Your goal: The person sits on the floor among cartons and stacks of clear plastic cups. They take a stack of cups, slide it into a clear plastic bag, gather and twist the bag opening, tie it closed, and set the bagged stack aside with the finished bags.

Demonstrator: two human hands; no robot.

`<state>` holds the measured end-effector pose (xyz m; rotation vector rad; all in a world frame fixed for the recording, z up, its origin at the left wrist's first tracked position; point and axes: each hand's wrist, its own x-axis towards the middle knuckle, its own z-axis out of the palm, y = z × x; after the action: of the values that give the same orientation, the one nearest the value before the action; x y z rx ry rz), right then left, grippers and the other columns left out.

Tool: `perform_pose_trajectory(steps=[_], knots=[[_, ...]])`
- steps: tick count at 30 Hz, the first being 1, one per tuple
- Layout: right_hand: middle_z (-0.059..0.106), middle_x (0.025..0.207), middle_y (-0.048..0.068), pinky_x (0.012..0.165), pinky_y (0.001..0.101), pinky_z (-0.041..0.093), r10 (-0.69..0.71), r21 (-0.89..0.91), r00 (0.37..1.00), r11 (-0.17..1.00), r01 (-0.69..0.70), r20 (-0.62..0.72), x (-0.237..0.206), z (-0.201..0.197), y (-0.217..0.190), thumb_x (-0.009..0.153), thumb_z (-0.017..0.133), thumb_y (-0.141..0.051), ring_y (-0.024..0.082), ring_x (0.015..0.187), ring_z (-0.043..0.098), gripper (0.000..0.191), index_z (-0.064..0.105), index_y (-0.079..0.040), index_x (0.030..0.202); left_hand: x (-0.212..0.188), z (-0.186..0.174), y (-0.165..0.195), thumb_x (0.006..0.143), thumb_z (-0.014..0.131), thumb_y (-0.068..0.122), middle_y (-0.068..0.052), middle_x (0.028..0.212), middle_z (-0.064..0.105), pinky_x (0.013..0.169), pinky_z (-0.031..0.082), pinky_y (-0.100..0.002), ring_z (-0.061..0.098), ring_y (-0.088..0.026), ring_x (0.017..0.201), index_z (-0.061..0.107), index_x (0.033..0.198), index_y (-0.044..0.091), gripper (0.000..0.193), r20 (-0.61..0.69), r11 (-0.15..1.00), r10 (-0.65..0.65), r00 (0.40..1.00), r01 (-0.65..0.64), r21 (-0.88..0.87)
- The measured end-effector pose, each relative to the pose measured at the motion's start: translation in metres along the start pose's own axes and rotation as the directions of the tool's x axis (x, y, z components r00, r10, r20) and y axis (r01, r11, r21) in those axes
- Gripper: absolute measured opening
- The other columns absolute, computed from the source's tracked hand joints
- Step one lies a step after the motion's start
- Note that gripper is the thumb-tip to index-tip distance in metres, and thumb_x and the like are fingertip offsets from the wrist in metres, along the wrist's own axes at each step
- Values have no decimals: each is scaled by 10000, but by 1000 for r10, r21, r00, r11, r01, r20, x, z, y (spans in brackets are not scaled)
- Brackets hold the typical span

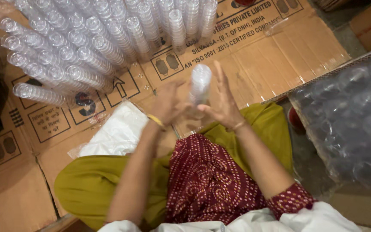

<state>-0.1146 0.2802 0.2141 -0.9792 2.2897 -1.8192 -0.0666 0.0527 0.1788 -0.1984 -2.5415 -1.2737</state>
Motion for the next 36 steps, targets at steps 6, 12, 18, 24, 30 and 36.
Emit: perform_pose_trajectory(steps=[6, 12, 18, 24, 30, 36], knots=[[86, 1697, 163, 1212, 472, 335, 388, 290, 922, 882, -371, -1, -49, 16, 36, 813, 773, -367, 327, 1533, 279, 1158, -20, -127, 1622, -20, -46, -48, 954, 712, 294, -122, 1197, 700, 989, 491, -472, 632, -349, 1131, 620, 1246, 100, 363, 310, 981, -72, 948, 10, 196], [483, 1499, 228, 1158, 440, 436, 239, -122, 971, 965, -234, 31, -46, 76, 97, 845, 797, -169, 346, 1400, 500, 856, 318, -49, 1544, -22, 12, -42, 798, 707, 155, -233, 1226, 607, 960, 504, -492, 596, -433, 1131, 495, 1351, 68, 599, 393, 995, -88, 915, 60, 83], [633, 1334, 202, 1039, 404, 546, 286, -185, 958, 943, -277, 23, -39, 82, 112, 847, 796, -238, 325, 1208, 663, 747, 414, -30, 1453, -36, 12, -56, 929, 641, 199, -209, 1231, 642, 901, 492, -509, 627, -438, 1080, 530, 1344, 97, 442, 269, 947, -288, 919, 231, 224], [632, 1317, 199, 1000, 407, 571, 258, -184, 966, 951, -250, 19, -42, 82, 108, 854, 828, -243, 318, 1198, 678, 714, 441, -42, 1420, -43, -92, -95, 910, 552, 98, -138, 956, 756, 902, 531, -469, 670, -358, 1063, 704, 1028, 147, 198, 339, 693, -377, 862, 20, 720], [462, 1432, 215, 1123, 453, 462, 73, -194, 996, 978, -81, -51, -50, 78, 112, 769, 769, -49, 344, 1374, 473, 911, 306, -52, 1554, -66, -107, -91, 792, 467, 60, -210, 1094, 745, 700, 544, -506, 669, -426, 944, 688, 1162, 115, 434, 213, 811, 21, 977, -141, 568], [452, 1500, 127, 1012, 373, 532, 362, -18, 916, 929, -370, -173, -56, 62, 113, 807, 695, 37, 264, 1401, 486, 877, 321, -178, 1570, -62, -106, -105, 1069, 447, 326, -170, 1021, 756, 831, 566, -508, 731, -389, 990, 685, 1204, 118, 344, 315, 564, -596, 738, 106, 819]])
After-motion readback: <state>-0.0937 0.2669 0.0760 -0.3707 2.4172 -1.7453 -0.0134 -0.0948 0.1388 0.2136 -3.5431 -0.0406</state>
